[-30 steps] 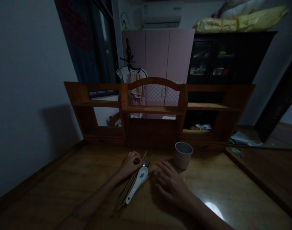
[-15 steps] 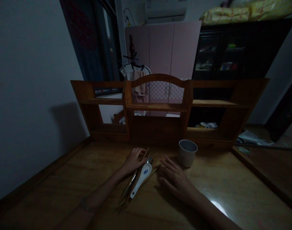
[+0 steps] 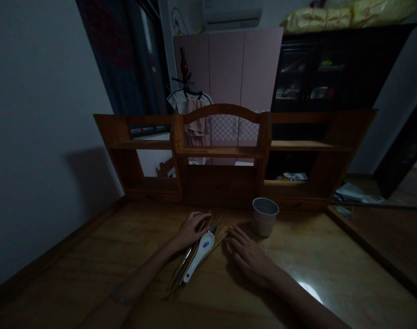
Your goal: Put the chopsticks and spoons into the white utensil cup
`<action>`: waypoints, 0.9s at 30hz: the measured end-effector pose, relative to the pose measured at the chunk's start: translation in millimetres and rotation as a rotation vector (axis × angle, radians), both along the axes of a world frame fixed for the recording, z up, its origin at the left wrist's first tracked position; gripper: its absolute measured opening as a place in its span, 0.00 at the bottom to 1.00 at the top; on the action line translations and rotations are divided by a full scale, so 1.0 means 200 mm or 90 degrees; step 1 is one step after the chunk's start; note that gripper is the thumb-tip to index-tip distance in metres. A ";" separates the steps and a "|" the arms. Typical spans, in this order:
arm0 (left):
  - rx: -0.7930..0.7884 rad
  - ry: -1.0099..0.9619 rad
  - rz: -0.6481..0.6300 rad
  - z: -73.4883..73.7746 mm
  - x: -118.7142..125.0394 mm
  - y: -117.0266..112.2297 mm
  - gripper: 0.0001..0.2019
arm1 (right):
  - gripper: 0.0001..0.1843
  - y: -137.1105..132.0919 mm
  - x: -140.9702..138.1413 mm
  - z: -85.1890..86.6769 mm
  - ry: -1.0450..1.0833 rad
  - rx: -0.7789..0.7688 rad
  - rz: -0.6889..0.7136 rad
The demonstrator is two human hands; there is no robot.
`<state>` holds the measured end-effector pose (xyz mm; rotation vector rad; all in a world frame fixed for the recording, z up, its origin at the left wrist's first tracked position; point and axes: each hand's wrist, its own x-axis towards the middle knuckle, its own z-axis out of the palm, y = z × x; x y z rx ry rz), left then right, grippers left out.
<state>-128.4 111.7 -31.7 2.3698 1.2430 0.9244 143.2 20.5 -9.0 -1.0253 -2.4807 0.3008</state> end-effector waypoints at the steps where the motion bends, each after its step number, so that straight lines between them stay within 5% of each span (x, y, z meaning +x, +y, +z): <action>1: 0.008 0.011 -0.004 0.00 0.00 0.00 0.21 | 0.21 0.00 0.00 0.00 0.002 0.001 0.000; 27: 0.048 0.082 0.033 -0.02 0.01 0.02 0.15 | 0.23 0.04 0.02 -0.05 0.014 0.041 -0.051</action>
